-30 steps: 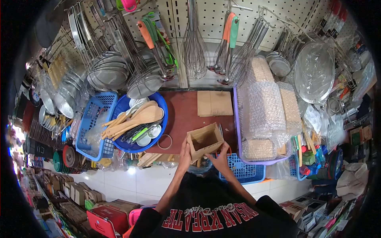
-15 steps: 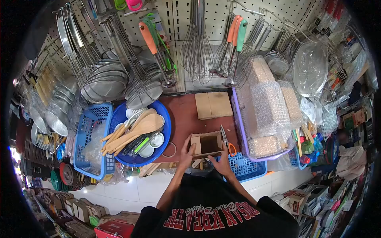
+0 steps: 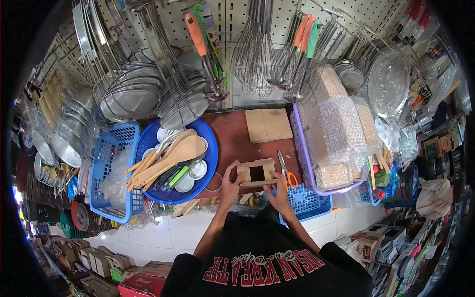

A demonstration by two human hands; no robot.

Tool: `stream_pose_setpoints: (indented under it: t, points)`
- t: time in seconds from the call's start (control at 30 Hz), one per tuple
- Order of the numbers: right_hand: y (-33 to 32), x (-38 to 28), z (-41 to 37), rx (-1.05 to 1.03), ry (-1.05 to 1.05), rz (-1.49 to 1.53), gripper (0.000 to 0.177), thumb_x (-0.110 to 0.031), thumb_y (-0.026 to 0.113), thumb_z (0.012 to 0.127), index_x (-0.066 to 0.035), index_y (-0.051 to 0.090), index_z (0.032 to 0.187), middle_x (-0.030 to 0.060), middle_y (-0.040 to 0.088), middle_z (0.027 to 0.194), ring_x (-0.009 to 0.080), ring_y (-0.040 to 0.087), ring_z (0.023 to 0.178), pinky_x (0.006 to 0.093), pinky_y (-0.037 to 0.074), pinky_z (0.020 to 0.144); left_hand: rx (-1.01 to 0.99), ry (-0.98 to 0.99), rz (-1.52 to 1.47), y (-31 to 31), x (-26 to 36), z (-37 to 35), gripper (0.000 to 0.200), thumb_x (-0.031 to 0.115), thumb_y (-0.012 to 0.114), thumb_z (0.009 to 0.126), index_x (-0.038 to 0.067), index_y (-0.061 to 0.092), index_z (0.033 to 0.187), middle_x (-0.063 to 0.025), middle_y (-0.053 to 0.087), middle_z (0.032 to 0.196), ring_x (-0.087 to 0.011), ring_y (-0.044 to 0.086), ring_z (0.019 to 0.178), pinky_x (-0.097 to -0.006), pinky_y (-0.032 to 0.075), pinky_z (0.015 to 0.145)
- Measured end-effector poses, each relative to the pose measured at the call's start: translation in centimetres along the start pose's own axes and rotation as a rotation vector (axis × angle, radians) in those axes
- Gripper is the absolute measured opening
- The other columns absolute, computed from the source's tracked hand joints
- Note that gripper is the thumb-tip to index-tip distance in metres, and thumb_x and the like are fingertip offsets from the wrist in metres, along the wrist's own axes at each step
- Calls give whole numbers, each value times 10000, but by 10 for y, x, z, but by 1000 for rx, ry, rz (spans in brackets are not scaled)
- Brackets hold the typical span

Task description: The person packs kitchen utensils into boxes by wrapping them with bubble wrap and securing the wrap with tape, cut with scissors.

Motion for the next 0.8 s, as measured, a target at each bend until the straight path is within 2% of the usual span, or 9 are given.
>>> stream_pose_setpoints:
  t: [0.1, 0.3, 0.5, 0.6, 0.7, 0.8]
  points:
    - [2, 5, 3, -4, 40, 112, 536, -66, 628, 944, -22, 397, 1426, 192, 402, 1379, 339, 449, 1311, 398, 497, 1042, -32, 58, 132, -1, -2, 1, 285, 63, 606, 960, 13, 590, 1240, -165, 542, 1399, -264, 497, 1317, -366, 349, 1126]
    - [0, 16, 3, 8, 103, 196, 488, -61, 612, 952, -23, 432, 1404, 163, 422, 1376, 310, 472, 1307, 398, 502, 1030, -122, 87, 106, -1, 4, -7, 315, 35, 574, 949, 30, 586, 1264, -180, 462, 1479, -298, 410, 1402, -398, 312, 1154]
    - [0, 28, 2, 39, 157, 270, 407, -85, 597, 975, -9, 464, 1353, 139, 509, 1298, 253, 561, 1209, 371, 530, 969, -210, 165, 229, 2, 23, -20, 452, 65, 667, 879, 46, 545, 1315, -174, 421, 1518, -312, 388, 1418, -412, 309, 1159]
    - [-5, 27, 2, 7, 225, 84, 381, -72, 594, 969, -24, 484, 1331, 106, 574, 1198, 188, 587, 1132, 300, 498, 930, -189, 128, 296, -3, 11, -18, 454, 88, 703, 858, 41, 556, 1285, -181, 414, 1521, -316, 407, 1405, -405, 323, 1151]
    - [-6, 21, 3, 59, 254, 163, 347, -66, 595, 970, -21, 501, 1301, 98, 580, 1196, 165, 584, 1123, 282, 493, 904, -164, 110, 291, -4, 11, -19, 442, 81, 710, 850, 27, 560, 1262, -206, 456, 1472, -328, 419, 1387, -413, 328, 1138]
    - [-3, 22, 4, 134, 184, 262, 365, -125, 608, 982, -7, 505, 1312, 136, 537, 1289, 226, 606, 1126, 343, 552, 885, -145, 116, 299, -4, 10, -18, 434, 119, 735, 846, 26, 562, 1233, -193, 448, 1480, -322, 457, 1356, -398, 356, 1125]
Point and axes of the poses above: each hand's wrist, its own z-axis towards the middle knuckle, its own y-axis out of the palm, x = y × z, the point moved 8 cm from there along z, towards the middle knuckle
